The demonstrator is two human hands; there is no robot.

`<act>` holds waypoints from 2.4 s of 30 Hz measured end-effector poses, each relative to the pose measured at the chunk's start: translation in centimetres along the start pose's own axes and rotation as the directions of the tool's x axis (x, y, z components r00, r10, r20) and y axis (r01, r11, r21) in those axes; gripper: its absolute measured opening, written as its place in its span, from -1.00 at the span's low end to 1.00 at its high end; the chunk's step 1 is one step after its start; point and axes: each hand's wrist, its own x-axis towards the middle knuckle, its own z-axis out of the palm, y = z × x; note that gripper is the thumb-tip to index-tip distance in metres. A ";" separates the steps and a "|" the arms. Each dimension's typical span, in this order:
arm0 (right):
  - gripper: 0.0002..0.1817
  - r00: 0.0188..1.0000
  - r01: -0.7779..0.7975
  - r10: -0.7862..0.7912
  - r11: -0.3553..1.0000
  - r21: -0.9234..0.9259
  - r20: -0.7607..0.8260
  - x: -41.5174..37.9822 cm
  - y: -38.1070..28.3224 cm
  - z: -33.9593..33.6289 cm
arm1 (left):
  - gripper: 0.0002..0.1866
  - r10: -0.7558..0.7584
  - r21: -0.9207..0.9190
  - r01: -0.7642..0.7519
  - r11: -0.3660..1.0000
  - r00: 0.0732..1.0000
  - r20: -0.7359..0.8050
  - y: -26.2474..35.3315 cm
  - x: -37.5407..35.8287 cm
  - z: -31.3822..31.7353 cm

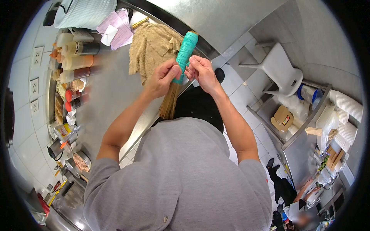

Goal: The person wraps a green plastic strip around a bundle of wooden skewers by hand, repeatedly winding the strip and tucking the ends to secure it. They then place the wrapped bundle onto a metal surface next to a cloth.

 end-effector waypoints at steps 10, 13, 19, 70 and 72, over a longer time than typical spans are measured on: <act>-0.64 0.966 0.253 -0.207 0.624 -0.739 0.156 0.9 -2.4 3.3 | -0.71 -0.092 0.238 0.075 0.968 0.994 0.064 1.5 2.1 -1.8; -0.68 0.957 0.278 -0.237 0.570 -0.774 0.169 0.8 -2.4 3.3 | -0.74 -0.060 0.248 0.043 0.968 0.996 0.063 1.1 2.0 -1.6; -0.74 0.957 0.279 -0.218 0.493 -0.824 0.194 0.6 -2.4 3.6 | -0.79 -0.094 0.358 0.060 0.932 0.993 0.077 2.5 1.9 -1.6; -0.57 0.912 0.177 -0.411 0.375 -0.910 0.007 -3.8 -1.8 4.7 | -0.38 -0.024 0.184 0.102 0.978 0.923 -0.384 -3.2 -5.0 0.8; -0.56 0.911 0.194 -0.410 0.309 -0.931 0.054 -3.6 -2.0 5.1 | -0.38 -0.015 0.203 0.101 0.974 0.922 -0.387 -2.9 -5.0 0.9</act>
